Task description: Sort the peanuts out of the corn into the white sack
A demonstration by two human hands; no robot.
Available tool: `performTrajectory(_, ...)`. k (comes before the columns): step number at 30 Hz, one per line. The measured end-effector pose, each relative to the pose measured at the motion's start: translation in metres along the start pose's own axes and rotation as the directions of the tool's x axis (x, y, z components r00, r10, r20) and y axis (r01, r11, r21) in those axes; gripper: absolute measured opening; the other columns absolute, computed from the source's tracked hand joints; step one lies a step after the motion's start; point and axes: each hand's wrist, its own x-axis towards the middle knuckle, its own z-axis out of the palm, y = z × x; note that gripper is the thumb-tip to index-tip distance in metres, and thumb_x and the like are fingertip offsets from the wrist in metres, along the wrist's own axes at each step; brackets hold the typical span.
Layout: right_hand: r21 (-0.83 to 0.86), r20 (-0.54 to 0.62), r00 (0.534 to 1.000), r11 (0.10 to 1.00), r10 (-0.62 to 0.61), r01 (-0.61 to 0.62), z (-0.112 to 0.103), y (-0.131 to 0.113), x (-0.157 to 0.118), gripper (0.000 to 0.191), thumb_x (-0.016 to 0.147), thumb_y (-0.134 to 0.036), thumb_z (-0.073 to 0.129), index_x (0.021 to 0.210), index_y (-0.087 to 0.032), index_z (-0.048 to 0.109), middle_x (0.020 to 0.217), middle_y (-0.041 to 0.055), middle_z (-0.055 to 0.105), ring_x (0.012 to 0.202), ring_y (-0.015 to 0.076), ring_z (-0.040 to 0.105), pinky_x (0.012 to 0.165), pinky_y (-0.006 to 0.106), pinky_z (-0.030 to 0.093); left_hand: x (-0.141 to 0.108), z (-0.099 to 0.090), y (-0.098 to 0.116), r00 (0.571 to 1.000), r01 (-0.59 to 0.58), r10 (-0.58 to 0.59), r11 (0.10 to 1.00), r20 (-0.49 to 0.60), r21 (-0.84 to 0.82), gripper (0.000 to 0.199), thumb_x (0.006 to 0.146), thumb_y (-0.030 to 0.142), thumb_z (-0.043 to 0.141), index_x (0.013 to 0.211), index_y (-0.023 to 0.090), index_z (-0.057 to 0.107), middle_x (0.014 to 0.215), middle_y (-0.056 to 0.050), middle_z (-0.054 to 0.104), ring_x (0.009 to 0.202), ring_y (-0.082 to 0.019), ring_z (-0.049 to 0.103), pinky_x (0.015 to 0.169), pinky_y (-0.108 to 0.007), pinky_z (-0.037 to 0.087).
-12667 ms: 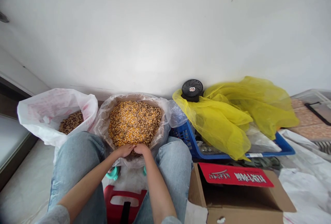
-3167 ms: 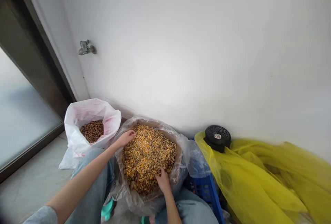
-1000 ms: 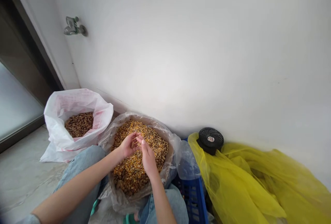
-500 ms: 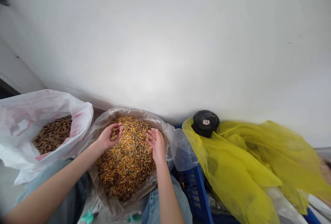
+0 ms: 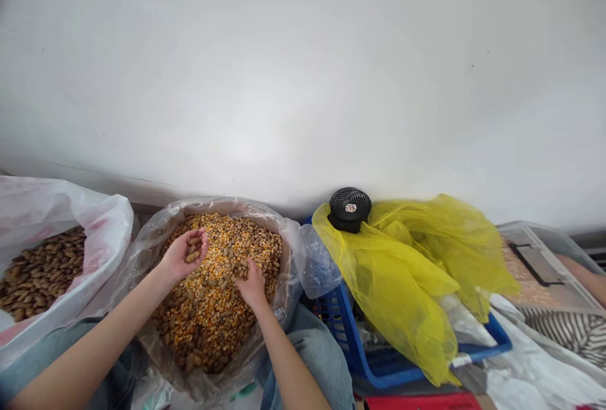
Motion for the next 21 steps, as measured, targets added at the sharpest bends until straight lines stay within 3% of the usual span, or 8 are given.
performTrajectory(2,-0.205,0.042,0.997,0.976,-0.068,0.075,0.006,0.012,0.007,0.076,0.054,-0.032,0.064,0.123,-0.027,0.032,0.135,0.008,0.022,0.124,0.0282,0.016,0.097,0.041,0.016,0.001,-0.002,-0.001,1.0,0.0,0.0,1.0,0.01,0.014,0.013,0.075,0.012,0.04,0.069,0.013,0.051,0.053,0.0,0.05,0.043,-0.006,0.051,0.039,-0.015,0.045)
performTrajectory(5,-0.339,0.162,0.984,0.933,-0.068,0.12,0.015,0.019,0.019,0.086,0.053,-0.044,0.064,0.127,-0.033,0.022,0.14,0.005,0.008,0.126,0.0312,0.004,0.097,0.046,0.013,0.001,-0.004,-0.003,1.0,-0.014,0.014,0.999,0.017,0.033,0.012,0.074,0.012,0.041,0.068,0.013,0.052,0.052,0.0,0.05,0.043,-0.007,0.051,0.039,-0.016,0.045)
performTrajectory(9,-0.411,0.198,0.98,0.908,0.008,0.075,0.026,0.014,0.031,0.085,0.052,-0.05,0.063,0.126,-0.027,0.027,0.137,0.0103,0.013,0.124,0.0322,0.014,0.096,0.043,0.015,0.001,-0.006,-0.005,0.999,-0.044,0.043,0.998,0.013,0.052,0.011,0.074,0.014,0.042,0.07,0.013,0.052,0.053,0.0,0.052,0.042,-0.007,0.051,0.039,-0.016,0.045)
performTrajectory(13,-0.452,0.206,0.978,0.89,0.043,0.056,0.033,0.008,0.028,0.064,0.054,-0.034,0.063,0.114,-0.026,0.042,0.122,0.0093,0.036,0.109,0.0267,0.04,0.087,0.037,0.029,0.004,-0.004,-0.008,0.999,-0.05,0.05,0.995,-0.002,0.083,0.01,0.074,0.015,0.043,0.071,0.013,0.053,0.054,0.0,0.052,0.043,-0.007,0.051,0.04,-0.017,0.045)
performTrajectory(18,-0.352,0.18,0.983,0.935,0.024,0.041,0.034,0.005,0.019,0.029,0.049,-0.011,0.056,0.077,-0.018,0.059,0.092,0.0067,0.054,0.092,0.0249,0.048,0.079,0.037,0.034,0.006,0.0,-0.015,1.0,-0.018,0.017,0.997,0.023,0.073,0.011,0.074,0.015,0.042,0.071,0.013,0.053,0.053,0.0,0.052,0.043,-0.007,0.051,0.04,-0.017,0.044)
performTrajectory(21,-0.234,0.226,0.974,0.972,0.026,0.028,0.022,-0.012,0.017,0.012,0.055,-0.013,0.051,0.064,-0.018,0.056,0.066,0.0011,0.055,0.071,0.0176,0.052,0.067,0.032,0.039,0.006,0.0,-0.015,1.0,-0.023,0.022,0.997,0.018,0.075,0.012,0.074,0.014,0.041,0.07,0.013,0.053,0.053,0.0,0.052,0.043,-0.007,0.051,0.04,-0.017,0.044)
